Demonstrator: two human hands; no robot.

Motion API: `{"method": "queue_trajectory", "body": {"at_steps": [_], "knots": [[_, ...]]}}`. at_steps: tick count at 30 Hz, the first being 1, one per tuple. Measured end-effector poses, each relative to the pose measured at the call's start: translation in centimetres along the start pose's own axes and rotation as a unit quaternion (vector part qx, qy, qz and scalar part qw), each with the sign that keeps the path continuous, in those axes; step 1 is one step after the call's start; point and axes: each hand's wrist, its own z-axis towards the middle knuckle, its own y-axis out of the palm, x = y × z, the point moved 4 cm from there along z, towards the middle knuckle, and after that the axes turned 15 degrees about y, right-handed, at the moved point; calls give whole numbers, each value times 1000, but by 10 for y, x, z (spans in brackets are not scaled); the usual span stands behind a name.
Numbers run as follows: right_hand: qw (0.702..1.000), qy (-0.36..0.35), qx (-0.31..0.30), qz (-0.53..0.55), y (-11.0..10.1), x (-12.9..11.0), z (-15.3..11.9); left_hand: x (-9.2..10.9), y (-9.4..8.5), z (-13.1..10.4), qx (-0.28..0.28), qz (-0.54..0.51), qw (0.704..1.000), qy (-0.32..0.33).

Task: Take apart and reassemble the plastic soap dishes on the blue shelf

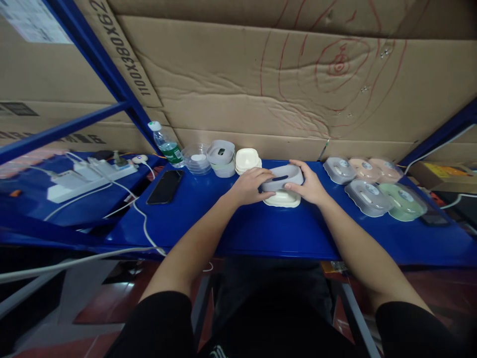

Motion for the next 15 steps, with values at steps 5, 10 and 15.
{"method": "queue_trajectory", "body": {"at_steps": [5,10,15], "knots": [[996,48,48,64,-5,2,2,-3,-5,1,44,33,998,7],[970,161,79,165,-9,22,10,0,-5,3,64,94,993,41],[965,212,91,123,-16,33,10,7,3,7,36,111,992,56]]}}
